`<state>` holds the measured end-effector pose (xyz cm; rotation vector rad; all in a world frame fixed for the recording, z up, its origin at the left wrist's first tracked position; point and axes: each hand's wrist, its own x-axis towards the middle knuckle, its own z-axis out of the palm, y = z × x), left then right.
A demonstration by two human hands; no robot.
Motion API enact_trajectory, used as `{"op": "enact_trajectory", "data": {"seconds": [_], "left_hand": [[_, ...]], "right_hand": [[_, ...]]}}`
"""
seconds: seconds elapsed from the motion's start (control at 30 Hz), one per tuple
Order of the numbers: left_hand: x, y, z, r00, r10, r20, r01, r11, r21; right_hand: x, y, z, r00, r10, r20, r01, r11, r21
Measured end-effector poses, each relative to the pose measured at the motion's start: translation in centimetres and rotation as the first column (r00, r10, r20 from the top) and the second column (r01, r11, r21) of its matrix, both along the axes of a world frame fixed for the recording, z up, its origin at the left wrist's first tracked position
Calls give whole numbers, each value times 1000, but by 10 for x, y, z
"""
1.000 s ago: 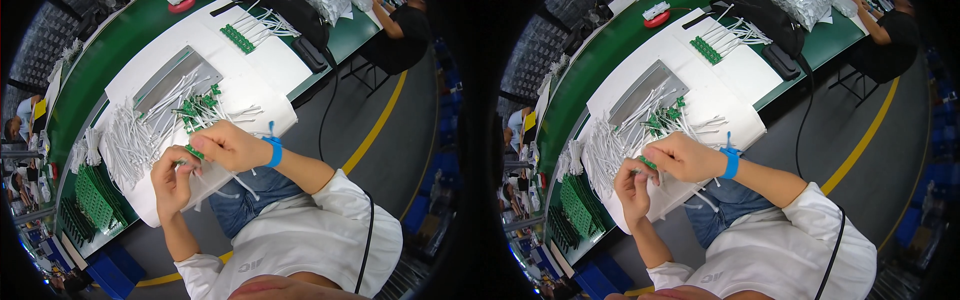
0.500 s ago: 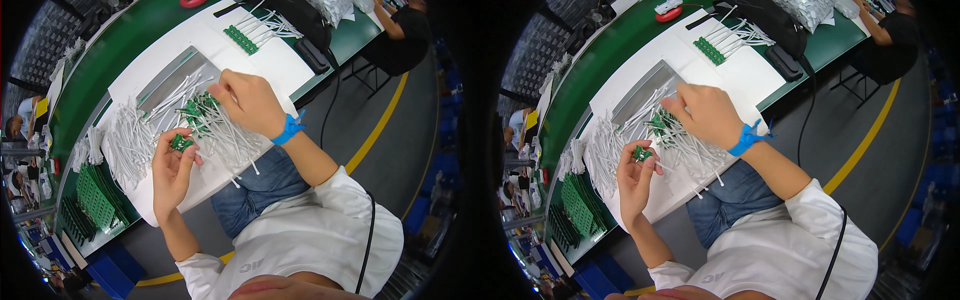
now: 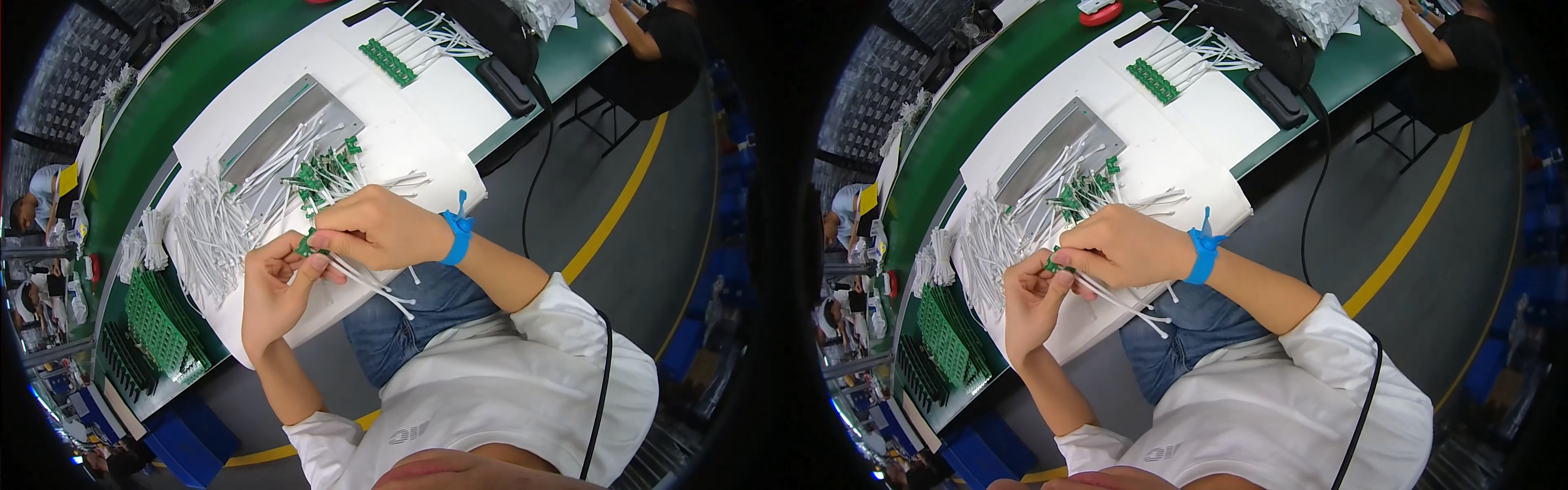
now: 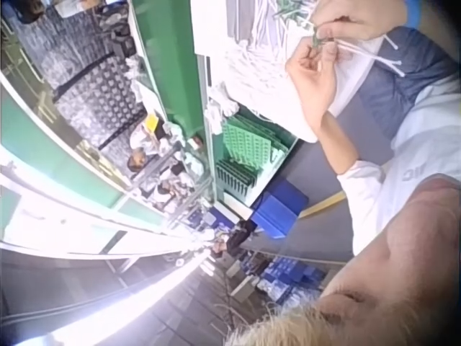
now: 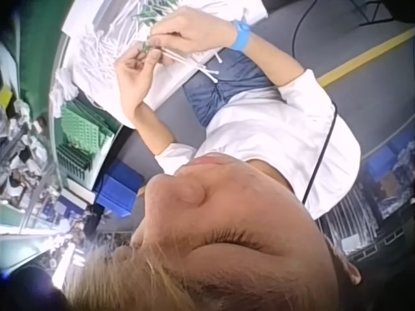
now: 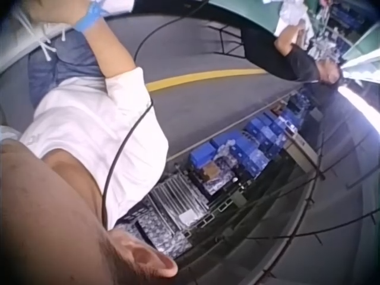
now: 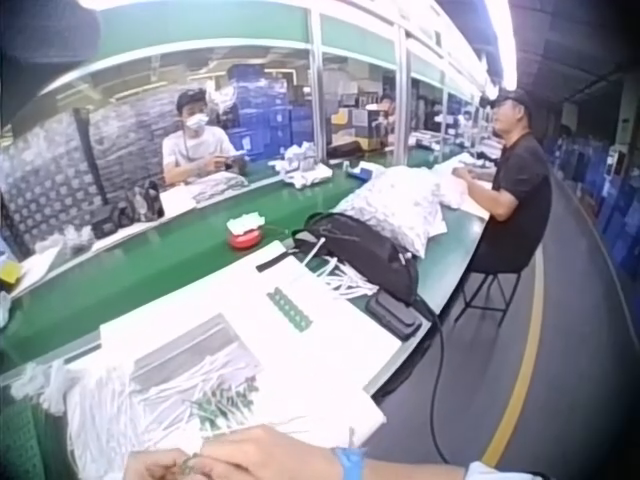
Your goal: The person inserts multi-wire cable connectors into a large printed circuit board by hand.
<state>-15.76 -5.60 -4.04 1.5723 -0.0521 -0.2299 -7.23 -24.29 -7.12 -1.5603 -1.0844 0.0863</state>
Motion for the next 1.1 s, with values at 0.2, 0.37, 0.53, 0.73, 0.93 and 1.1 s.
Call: {"op": "enact_trajectory", "data": {"seconds": [0.2,0.37,0.53,0.73,0.93,1.1], "left_hand": [[0,6,3,992,-114,-50,109,988,-107],[-4,8,-10,990,-121,-71,105,976,-190],[4,7,-17,984,-163,-75,148,974,-172],[27,14,-17,985,171,-15,-166,971,173],[41,3,-24,937,347,33,-310,787,534],[35,9,-28,887,405,223,-456,690,562]], "right_hand": [[-6,0,-5,926,200,-320,-207,978,13],[-18,5,-12,779,292,-555,-230,956,180],[-27,2,-9,749,234,-619,-106,966,237],[24,6,-11,924,-377,61,379,924,-40],[107,-26,-11,521,-797,305,840,543,-16],[141,-52,-42,384,-774,504,920,275,-279]]}}
